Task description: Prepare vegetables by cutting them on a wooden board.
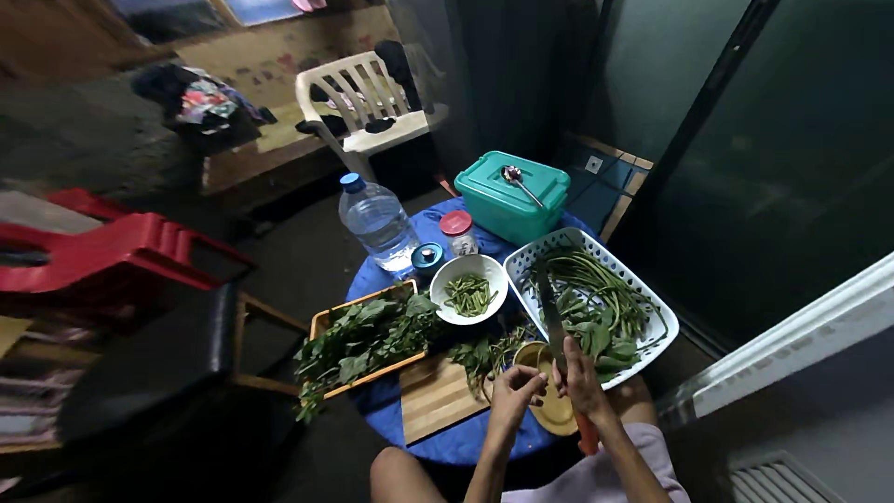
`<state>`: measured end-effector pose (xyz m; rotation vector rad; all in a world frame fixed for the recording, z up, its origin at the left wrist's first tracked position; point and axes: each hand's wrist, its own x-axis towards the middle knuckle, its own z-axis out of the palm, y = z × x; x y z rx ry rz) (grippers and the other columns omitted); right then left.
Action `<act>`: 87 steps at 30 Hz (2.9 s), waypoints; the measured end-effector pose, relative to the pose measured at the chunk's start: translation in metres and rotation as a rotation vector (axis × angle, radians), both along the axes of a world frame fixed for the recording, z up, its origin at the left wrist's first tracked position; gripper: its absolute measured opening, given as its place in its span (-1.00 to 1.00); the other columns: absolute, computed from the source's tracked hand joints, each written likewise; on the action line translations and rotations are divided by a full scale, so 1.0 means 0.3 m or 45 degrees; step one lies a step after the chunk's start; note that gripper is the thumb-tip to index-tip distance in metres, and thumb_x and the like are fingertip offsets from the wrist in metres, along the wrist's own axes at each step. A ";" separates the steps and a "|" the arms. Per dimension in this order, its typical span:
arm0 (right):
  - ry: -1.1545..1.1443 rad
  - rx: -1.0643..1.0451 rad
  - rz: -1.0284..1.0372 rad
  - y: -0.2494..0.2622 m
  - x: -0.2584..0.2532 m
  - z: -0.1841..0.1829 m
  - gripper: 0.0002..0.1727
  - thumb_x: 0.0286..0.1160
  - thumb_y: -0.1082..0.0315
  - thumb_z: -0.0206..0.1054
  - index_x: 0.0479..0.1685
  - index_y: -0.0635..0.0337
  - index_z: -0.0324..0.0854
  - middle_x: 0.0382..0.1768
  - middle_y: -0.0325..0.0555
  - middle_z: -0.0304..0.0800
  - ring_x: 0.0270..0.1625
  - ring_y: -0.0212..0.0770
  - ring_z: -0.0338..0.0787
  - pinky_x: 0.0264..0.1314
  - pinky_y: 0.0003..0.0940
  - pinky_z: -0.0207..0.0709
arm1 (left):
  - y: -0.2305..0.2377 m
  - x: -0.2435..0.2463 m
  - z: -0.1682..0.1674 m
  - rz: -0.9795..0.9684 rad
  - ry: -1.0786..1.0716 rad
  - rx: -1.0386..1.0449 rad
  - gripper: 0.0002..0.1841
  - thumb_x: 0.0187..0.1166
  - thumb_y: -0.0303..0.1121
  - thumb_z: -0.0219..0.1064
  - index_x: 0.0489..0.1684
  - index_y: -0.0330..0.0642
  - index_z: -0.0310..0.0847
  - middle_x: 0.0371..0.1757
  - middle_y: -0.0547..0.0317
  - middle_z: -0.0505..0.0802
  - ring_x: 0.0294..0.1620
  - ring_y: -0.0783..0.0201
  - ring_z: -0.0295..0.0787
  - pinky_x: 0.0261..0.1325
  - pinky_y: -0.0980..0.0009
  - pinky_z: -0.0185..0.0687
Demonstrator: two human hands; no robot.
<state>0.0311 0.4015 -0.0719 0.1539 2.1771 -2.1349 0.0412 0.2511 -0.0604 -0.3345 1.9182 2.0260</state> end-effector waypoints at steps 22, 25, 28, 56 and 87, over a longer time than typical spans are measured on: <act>-0.117 0.622 -0.222 0.144 -0.061 -0.091 -0.24 0.87 -0.16 -0.32 0.36 0.31 0.59 -0.53 0.04 0.63 -0.53 -0.02 0.64 -0.35 0.06 0.62 | -0.291 -0.157 -0.167 0.102 0.070 -0.772 -0.58 0.71 -0.25 0.34 0.40 -0.37 0.65 0.23 -0.22 0.84 0.22 -0.02 0.83 0.41 0.02 0.64; -0.187 0.531 -0.230 0.140 -0.043 -0.096 -0.26 0.88 -0.15 -0.33 0.53 0.28 0.46 -0.54 0.00 0.60 -0.56 -0.07 0.61 -0.39 -0.01 0.61 | -0.382 -0.122 -0.228 0.096 -0.178 -1.021 -0.67 0.63 -0.22 0.41 0.07 -0.36 0.76 0.09 -0.25 0.85 0.19 -0.14 0.79 0.35 -0.13 0.60; -0.201 0.457 -0.209 0.118 -0.025 -0.106 -0.25 0.88 -0.15 -0.35 0.49 0.30 0.46 -0.61 -0.10 0.55 -0.64 -0.19 0.59 -0.51 -0.17 0.61 | -0.407 -0.078 -0.306 0.001 -0.434 -1.051 -0.55 0.56 -0.04 0.46 0.06 -0.33 0.78 0.07 -0.27 0.85 0.19 -0.20 0.79 0.28 -0.24 0.60; 0.245 -0.058 0.203 -0.149 0.102 0.018 0.13 0.52 -0.60 -0.32 0.50 0.28 0.54 -0.66 -0.41 0.59 -0.70 -0.51 0.46 -0.60 -0.47 0.50 | -0.183 0.108 0.022 0.247 0.484 0.066 -0.91 0.52 -0.56 0.40 -0.13 -0.37 0.74 -0.29 0.12 0.91 -0.40 0.34 0.85 -0.29 0.43 0.83; -0.062 -0.252 0.019 0.048 -0.027 0.037 -0.39 0.83 -0.06 -0.31 0.55 0.24 0.17 -0.55 -0.26 0.59 -0.72 -0.39 0.53 -0.66 -0.45 0.55 | 0.108 -0.058 0.027 0.113 0.346 -0.033 -0.90 0.60 -0.50 0.38 -0.13 -0.38 0.74 -0.35 0.12 0.87 -0.46 0.36 0.80 -0.38 0.46 0.77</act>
